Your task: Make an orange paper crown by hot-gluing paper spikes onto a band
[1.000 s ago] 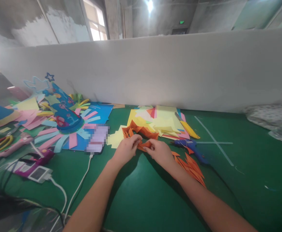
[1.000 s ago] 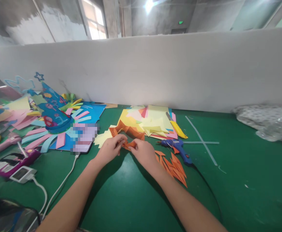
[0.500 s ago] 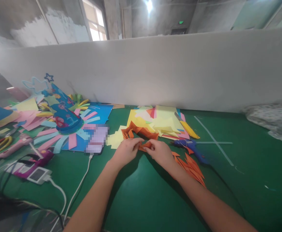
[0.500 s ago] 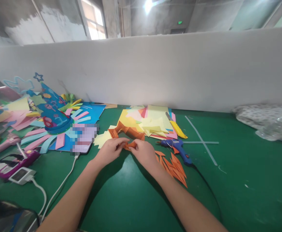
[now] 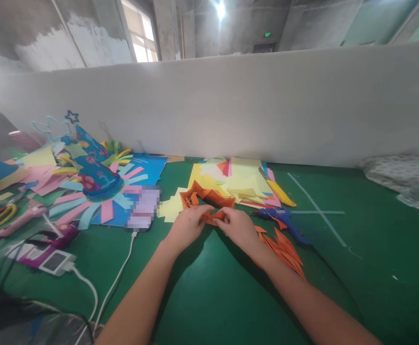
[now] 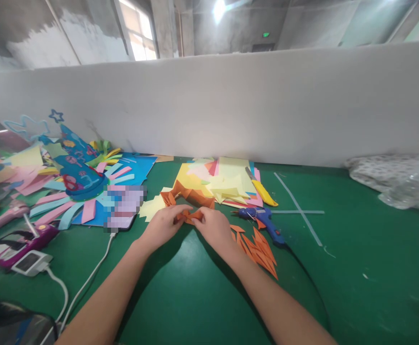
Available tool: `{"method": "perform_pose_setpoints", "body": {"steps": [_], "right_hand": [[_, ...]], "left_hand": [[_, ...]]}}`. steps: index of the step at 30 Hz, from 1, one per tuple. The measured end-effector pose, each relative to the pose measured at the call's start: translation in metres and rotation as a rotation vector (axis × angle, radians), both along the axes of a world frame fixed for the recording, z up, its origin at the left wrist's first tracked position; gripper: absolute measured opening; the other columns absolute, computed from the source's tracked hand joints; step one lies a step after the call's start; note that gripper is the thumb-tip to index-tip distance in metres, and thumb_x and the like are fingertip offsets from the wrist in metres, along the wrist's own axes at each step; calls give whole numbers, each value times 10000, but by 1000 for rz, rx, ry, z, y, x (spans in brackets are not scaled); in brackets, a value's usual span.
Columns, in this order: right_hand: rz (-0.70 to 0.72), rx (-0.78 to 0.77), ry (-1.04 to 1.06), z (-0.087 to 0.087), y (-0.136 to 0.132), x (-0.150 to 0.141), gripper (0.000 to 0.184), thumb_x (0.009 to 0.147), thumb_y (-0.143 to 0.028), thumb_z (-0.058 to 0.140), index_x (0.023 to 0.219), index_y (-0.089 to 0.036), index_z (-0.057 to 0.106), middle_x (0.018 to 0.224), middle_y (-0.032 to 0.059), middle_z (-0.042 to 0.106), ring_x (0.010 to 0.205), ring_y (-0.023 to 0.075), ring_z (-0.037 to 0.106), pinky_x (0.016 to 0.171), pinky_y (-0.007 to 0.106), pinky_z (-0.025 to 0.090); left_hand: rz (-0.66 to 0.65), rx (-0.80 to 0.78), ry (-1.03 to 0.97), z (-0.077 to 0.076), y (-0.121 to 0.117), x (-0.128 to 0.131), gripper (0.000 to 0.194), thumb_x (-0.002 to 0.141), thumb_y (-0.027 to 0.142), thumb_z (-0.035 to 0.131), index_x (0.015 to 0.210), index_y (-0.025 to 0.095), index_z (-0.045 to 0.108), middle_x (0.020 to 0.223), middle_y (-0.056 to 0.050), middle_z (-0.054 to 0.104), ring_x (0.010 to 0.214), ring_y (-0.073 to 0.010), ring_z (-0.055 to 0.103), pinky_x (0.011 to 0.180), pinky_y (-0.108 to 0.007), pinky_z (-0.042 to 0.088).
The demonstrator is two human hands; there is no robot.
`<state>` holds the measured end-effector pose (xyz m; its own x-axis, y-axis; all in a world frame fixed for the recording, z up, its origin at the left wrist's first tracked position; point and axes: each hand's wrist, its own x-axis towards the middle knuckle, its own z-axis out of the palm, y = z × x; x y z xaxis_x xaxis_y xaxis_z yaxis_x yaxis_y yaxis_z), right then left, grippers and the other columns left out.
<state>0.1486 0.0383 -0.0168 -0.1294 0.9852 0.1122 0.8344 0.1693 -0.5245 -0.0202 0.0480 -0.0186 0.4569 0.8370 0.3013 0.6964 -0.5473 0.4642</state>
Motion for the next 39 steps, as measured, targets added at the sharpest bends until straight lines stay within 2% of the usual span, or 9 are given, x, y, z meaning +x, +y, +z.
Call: {"method": "perform_pose_setpoints", "body": {"steps": [6,13,20,30,35,39], "right_hand": [[-2,1,-4,0,0,0,156,771,-333,562,691,-202,587,555,-27,565,502,118,486,478,226,237],[0,1,-2,-1,0,0,141,774,-320,553,708,-204,597,552,-26,569,502,118,490,478,226,239],[-1,-11,-5,0,-1,0,119,765,-300,563,714,-200,601,559,-22,580,511,120,502,486,225,248],[7,-26,-11,7,-7,-6,113,777,-291,558,743,-198,611,598,-12,609,546,131,536,498,224,278],[6,37,-56,6,-10,-9,149,802,-329,543,840,-210,625,610,-8,627,560,146,566,502,229,285],[35,39,-43,7,-14,-11,241,798,-391,557,960,-224,621,578,-21,618,547,154,575,493,229,291]], "left_hand": [[10,12,12,-2,1,1,341,785,84,473,1083,212,578,940,-54,676,759,-187,621,685,-296,469],[12,32,103,-3,2,1,335,824,115,429,1123,218,538,920,-56,677,820,-197,635,719,-294,473],[35,41,177,-2,0,1,371,851,147,410,1212,221,447,880,-38,678,747,-186,643,644,-271,473],[18,141,283,-2,2,-2,357,856,142,400,1205,215,414,926,-43,681,752,-189,651,583,-253,455],[-8,207,286,-1,5,-8,303,864,151,394,1156,218,435,840,-29,682,683,-179,642,551,-239,428],[-17,203,301,-2,11,-17,277,860,136,390,1120,212,450,848,-32,679,697,-176,642,577,-237,428]]}}
